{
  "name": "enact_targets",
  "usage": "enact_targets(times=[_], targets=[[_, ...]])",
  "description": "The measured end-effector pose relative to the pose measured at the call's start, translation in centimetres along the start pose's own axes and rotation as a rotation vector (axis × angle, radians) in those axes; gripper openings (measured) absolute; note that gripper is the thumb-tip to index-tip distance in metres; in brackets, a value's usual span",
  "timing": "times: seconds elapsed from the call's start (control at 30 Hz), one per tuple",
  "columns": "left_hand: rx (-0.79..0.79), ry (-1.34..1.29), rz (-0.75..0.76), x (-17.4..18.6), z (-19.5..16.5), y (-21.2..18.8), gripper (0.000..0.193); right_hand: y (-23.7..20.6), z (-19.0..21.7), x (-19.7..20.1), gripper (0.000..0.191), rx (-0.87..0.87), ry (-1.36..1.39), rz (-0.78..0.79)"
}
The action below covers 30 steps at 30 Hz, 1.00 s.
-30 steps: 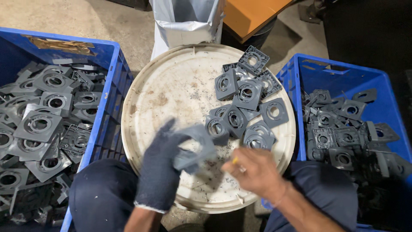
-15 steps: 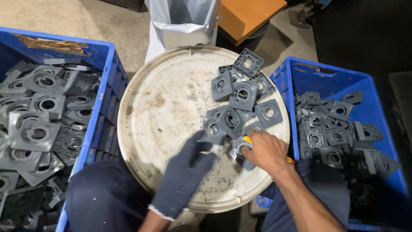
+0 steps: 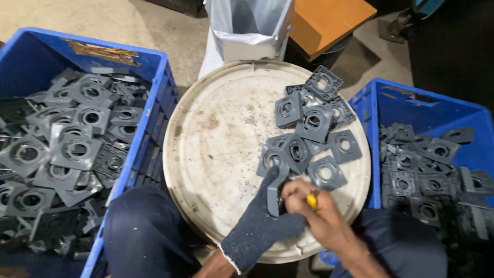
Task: The person cleans plastic parts by using a scraping tool to remove excess material from their edges and surfaces.
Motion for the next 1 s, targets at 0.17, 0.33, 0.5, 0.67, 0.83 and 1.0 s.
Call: enact_targets(times=[0.17, 0.33, 0.5, 0.67, 0.83, 1.0], targets=[[0.015, 0.117, -0.034, 1.9, -2.0, -0.4, 0.107, 0.2, 2.4, 2.6, 0.039, 0.091, -0.581, -0.182], [-0.289, 0.423, -0.087, 2.4, -3.0, -1.0, 0.088, -0.4, 3.4, 0.5, 0.035, 0.34, -0.615, -0.127], [-0.334, 0.478, -0.041, 1.8, -2.1, -1.1, 0.094, 0.0, 4.0, -0.3, 0.061, 0.399, -0.734, -0.089], [-0.328, 0.478, -0.03, 1.7, -1.8, -1.0, 0.089, 0.5, 3.7, -1.3, 0.082, 0.419, -0.85, -0.1], [-0.484, 0.667, -0.093, 1.6, -2.0, -1.2, 0.082, 0.5, 2.2, -2.0, 0.079, 0.381, -0.916, -0.099], [-0.458, 0.678, -0.127, 1.8, -1.5, -1.2, 0.083, 0.3, 1.9, -2.1, 0.077, 0.464, -0.924, -0.143]])
Point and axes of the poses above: each hand's wrist, its own y-axis towards the middle knuckle, its own x-axis out of the back of the hand, z = x × y, the point moved 6 cm from there along y, towards the middle knuckle, and after that the axes turned 1 degree about y, right-handed, at the moved point
